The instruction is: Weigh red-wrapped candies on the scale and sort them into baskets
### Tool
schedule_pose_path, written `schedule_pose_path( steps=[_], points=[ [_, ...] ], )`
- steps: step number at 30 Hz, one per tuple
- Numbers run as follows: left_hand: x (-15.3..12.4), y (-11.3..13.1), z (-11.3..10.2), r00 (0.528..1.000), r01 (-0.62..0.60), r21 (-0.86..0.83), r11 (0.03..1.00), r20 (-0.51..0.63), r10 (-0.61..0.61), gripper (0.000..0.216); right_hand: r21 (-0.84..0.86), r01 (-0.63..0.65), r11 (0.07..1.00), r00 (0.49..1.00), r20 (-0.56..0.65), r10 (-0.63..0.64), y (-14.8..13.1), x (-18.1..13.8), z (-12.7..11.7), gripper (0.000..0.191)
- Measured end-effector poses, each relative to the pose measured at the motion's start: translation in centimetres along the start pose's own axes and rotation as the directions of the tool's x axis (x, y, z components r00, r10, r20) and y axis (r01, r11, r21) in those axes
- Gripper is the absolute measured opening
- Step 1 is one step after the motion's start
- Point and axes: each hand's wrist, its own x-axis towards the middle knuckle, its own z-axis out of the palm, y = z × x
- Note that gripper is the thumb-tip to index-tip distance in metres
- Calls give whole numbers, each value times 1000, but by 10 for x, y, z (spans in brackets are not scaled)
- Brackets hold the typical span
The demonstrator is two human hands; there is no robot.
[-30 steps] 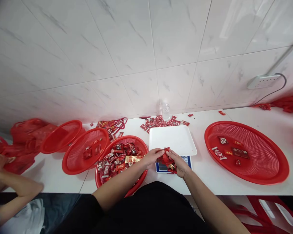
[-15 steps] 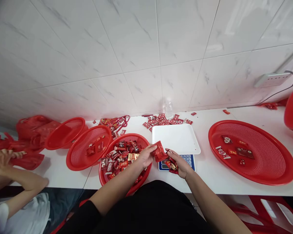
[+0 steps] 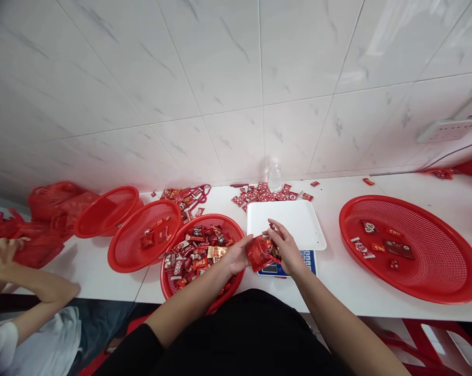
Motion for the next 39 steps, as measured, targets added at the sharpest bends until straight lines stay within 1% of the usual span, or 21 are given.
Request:
schedule_pose_path(
  steps=[2,3,4,6,8,9,10,12,14,15,17,19,22,24,25,28,31,33,37,38,39],
  points=[
    [-1,-2,6,993,82,-2,997,88,-81,37,-219,152,964,988,27,-149,2,0,11,48],
    [-1,-2,8,986,111,-5,994,124,-109,42,-339,226,913,974,69,-216,5,0,16,47],
    [-2,-1,11,980,131,-8,991,149,-128,46,-453,303,839,953,131,-274,9,-1,20,46],
    [-3,1,14,972,156,-3,988,181,-152,54,-633,446,633,894,284,-346,16,-2,27,43],
    [-4,3,15,968,157,14,987,193,-157,59,-732,541,413,837,420,-352,22,-4,31,42],
    [-4,4,15,969,148,21,989,195,-149,60,-759,564,325,818,462,-342,24,-5,31,41],
    [-5,4,15,970,140,27,990,196,-142,61,-778,573,258,809,487,-330,26,-5,32,42],
    [-5,4,14,974,122,27,992,190,-125,61,-801,575,168,804,515,-297,29,-6,31,45],
    [-4,2,13,979,99,21,995,180,-101,62,-813,567,133,811,523,-262,31,-6,30,52],
    [-4,2,12,981,88,17,996,174,-90,63,-811,568,139,814,527,-244,31,-6,29,57],
    [-2,1,11,982,74,6,997,172,-74,63,-793,575,203,816,535,-220,31,-7,28,67],
    [-1,2,9,979,79,-8,997,187,-76,61,-754,576,316,818,530,-224,28,-7,28,69],
    [-3,5,6,970,139,-24,990,206,-132,58,-671,537,510,840,478,-257,17,-5,27,63],
    [-6,7,6,967,168,-35,985,199,-158,56,-613,486,623,868,421,-262,8,-4,25,58],
    [-8,9,6,969,161,-47,986,195,-149,55,-589,450,672,886,387,-254,3,-3,23,56],
    [-13,12,9,981,94,-79,992,180,-79,57,-511,310,802,947,240,-213,-6,-1,15,51],
    [-15,15,11,984,68,-64,996,171,-56,59,-343,193,919,981,102,-168,-3,3,7,44],
    [-15,17,12,984,68,-50,996,168,-59,59,-215,153,965,988,59,-143,3,5,4,42],
    [-14,17,12,988,78,-75,994,143,-66,58,-67,132,989,990,-39,-135,15,9,-1,40],
    [-14,17,13,987,82,-90,993,147,-69,57,-20,97,995,993,-69,-98,17,9,-2,41],
    [-14,17,13,985,89,-102,991,156,-72,56,45,34,998,996,-82,-30,19,9,-3,42]
  ],
)
